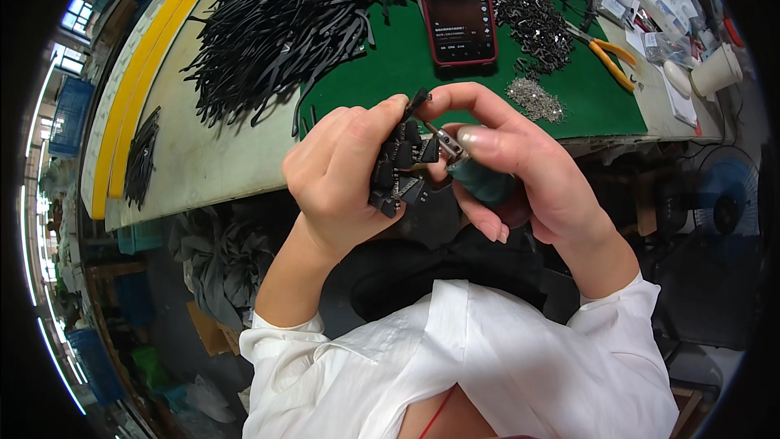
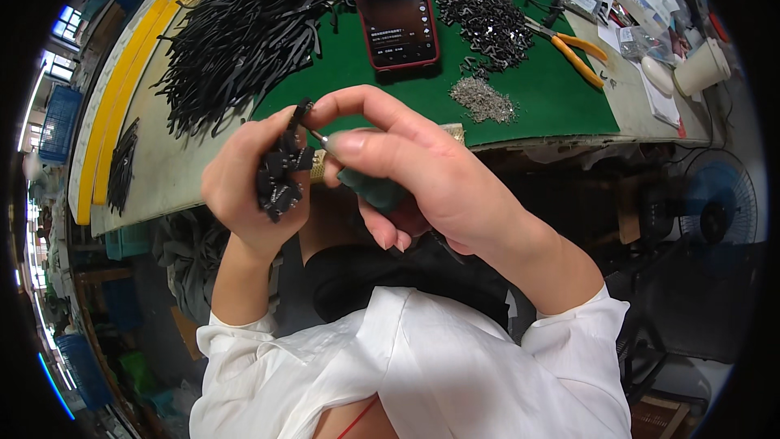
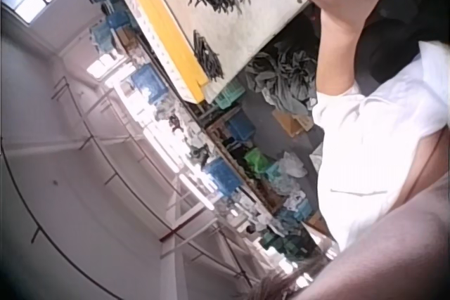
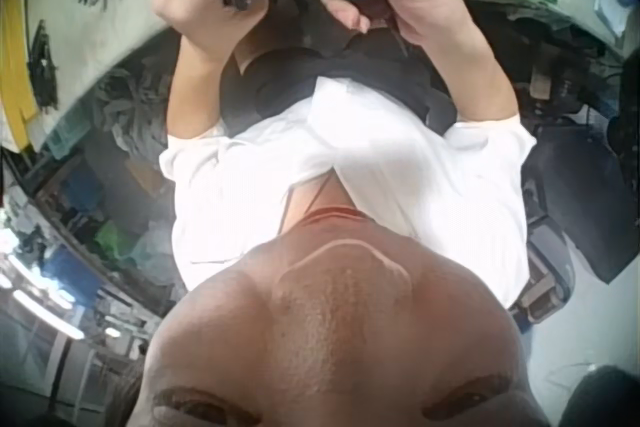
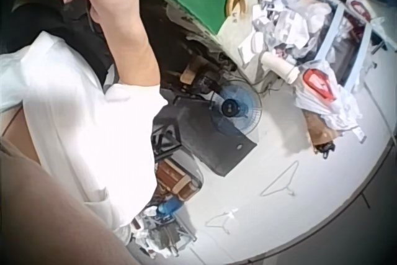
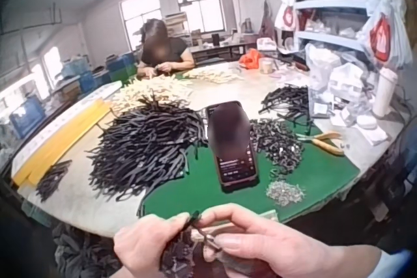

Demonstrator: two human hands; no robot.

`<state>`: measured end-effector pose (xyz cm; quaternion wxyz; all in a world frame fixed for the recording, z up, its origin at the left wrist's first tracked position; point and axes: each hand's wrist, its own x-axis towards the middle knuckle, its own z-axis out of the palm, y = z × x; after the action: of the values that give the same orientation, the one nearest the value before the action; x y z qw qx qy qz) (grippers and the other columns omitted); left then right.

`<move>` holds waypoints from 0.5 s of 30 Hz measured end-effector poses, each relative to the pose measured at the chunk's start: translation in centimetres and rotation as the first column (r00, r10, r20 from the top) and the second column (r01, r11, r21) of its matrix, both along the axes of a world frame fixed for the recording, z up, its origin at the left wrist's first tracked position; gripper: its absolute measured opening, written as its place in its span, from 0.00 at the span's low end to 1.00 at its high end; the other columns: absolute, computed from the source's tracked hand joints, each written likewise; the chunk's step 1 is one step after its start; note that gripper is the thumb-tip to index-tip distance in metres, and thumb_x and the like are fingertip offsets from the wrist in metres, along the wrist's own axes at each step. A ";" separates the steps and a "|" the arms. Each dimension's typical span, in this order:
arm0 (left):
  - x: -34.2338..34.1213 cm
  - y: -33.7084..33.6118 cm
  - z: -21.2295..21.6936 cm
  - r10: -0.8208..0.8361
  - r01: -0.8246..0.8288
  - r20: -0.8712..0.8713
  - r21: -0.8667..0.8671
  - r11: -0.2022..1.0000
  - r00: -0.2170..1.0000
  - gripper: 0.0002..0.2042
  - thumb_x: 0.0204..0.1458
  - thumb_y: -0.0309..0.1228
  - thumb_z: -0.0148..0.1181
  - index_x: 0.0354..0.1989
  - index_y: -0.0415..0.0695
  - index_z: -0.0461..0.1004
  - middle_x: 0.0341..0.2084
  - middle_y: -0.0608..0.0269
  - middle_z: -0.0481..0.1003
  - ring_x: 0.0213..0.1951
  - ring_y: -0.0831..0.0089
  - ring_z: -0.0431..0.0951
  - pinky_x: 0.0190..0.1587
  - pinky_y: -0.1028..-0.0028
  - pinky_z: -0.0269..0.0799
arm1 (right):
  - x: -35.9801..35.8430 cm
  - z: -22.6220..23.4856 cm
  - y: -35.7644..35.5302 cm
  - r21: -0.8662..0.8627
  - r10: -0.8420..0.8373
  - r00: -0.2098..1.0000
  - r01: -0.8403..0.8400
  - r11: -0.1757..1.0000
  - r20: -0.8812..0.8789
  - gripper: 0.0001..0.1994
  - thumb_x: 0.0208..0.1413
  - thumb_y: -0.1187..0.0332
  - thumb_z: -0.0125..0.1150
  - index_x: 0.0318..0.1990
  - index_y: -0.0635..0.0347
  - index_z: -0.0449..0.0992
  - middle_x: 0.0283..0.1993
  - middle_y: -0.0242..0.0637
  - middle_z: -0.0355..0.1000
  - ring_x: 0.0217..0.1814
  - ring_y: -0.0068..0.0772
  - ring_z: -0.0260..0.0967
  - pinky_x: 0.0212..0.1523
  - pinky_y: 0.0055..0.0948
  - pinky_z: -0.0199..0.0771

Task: The person repeatedly picks up black cables and small metal connectors from a green workbench, inserts the connectors into the cable ends, and places the assembled units back on the table.

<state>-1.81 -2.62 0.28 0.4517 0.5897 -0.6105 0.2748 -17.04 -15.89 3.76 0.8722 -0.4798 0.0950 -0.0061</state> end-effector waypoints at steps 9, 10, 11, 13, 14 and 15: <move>0.0 0.7 -0.1 0.021 -0.022 0.009 0.116 0.993 1.000 0.18 0.39 0.29 0.70 0.40 0.34 0.77 0.21 0.58 0.74 0.21 0.65 0.75 0.23 0.72 0.69 | 0.1 -1.3 1.1 -0.334 -0.129 0.991 0.136 0.933 0.042 0.15 0.69 0.63 0.48 0.56 0.61 0.60 0.32 0.34 0.72 0.20 0.18 0.66 0.20 0.18 0.61; 0.1 0.7 -0.3 0.033 -0.033 0.007 0.123 0.992 0.999 0.20 0.39 0.33 0.74 0.38 0.34 0.76 0.22 0.59 0.75 0.21 0.64 0.75 0.22 0.71 0.69 | 0.3 -1.6 1.4 -0.403 -0.164 0.985 0.171 0.899 0.052 0.16 0.68 0.64 0.49 0.56 0.62 0.60 0.32 0.35 0.72 0.22 0.20 0.68 0.21 0.20 0.63; 0.2 0.6 -0.4 0.057 -0.058 0.007 0.145 0.988 0.998 0.18 0.38 0.28 0.69 0.40 0.35 0.77 0.23 0.57 0.76 0.23 0.62 0.77 0.25 0.71 0.71 | 0.6 -2.0 1.5 -0.527 -0.191 0.976 0.215 0.822 0.101 0.16 0.68 0.65 0.49 0.57 0.63 0.59 0.32 0.36 0.72 0.23 0.23 0.68 0.24 0.23 0.65; 0.2 0.6 -0.7 0.114 -0.113 0.002 0.180 0.977 0.993 0.18 0.37 0.17 0.60 0.42 0.35 0.78 0.26 0.54 0.78 0.28 0.57 0.81 0.30 0.69 0.75 | 1.2 -3.0 1.4 -0.738 -0.210 0.956 0.292 0.609 0.205 0.17 0.67 0.66 0.50 0.57 0.65 0.59 0.32 0.38 0.72 0.27 0.29 0.70 0.29 0.30 0.67; 0.3 0.8 -0.7 0.121 -0.102 -0.060 0.251 0.963 0.991 0.19 0.38 0.17 0.61 0.43 0.37 0.78 0.30 0.52 0.79 0.31 0.56 0.82 0.33 0.70 0.76 | 1.2 -3.2 1.4 -0.758 -0.220 0.953 0.301 0.579 0.210 0.18 0.66 0.67 0.51 0.58 0.67 0.58 0.32 0.41 0.72 0.28 0.35 0.70 0.34 0.35 0.68; 0.7 1.1 -0.6 0.165 -0.143 -0.082 0.230 0.963 0.983 0.17 0.40 0.18 0.62 0.43 0.38 0.78 0.29 0.51 0.79 0.30 0.55 0.81 0.33 0.70 0.76 | 1.2 -3.1 1.4 -0.729 -0.208 0.966 0.251 0.637 0.150 0.19 0.65 0.67 0.51 0.58 0.66 0.58 0.33 0.40 0.73 0.28 0.34 0.69 0.33 0.34 0.68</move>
<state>-1.16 -1.57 -0.35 0.3899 0.6956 -0.5662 0.2087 -15.84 -14.52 0.67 0.5954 -0.7764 0.1216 -0.1673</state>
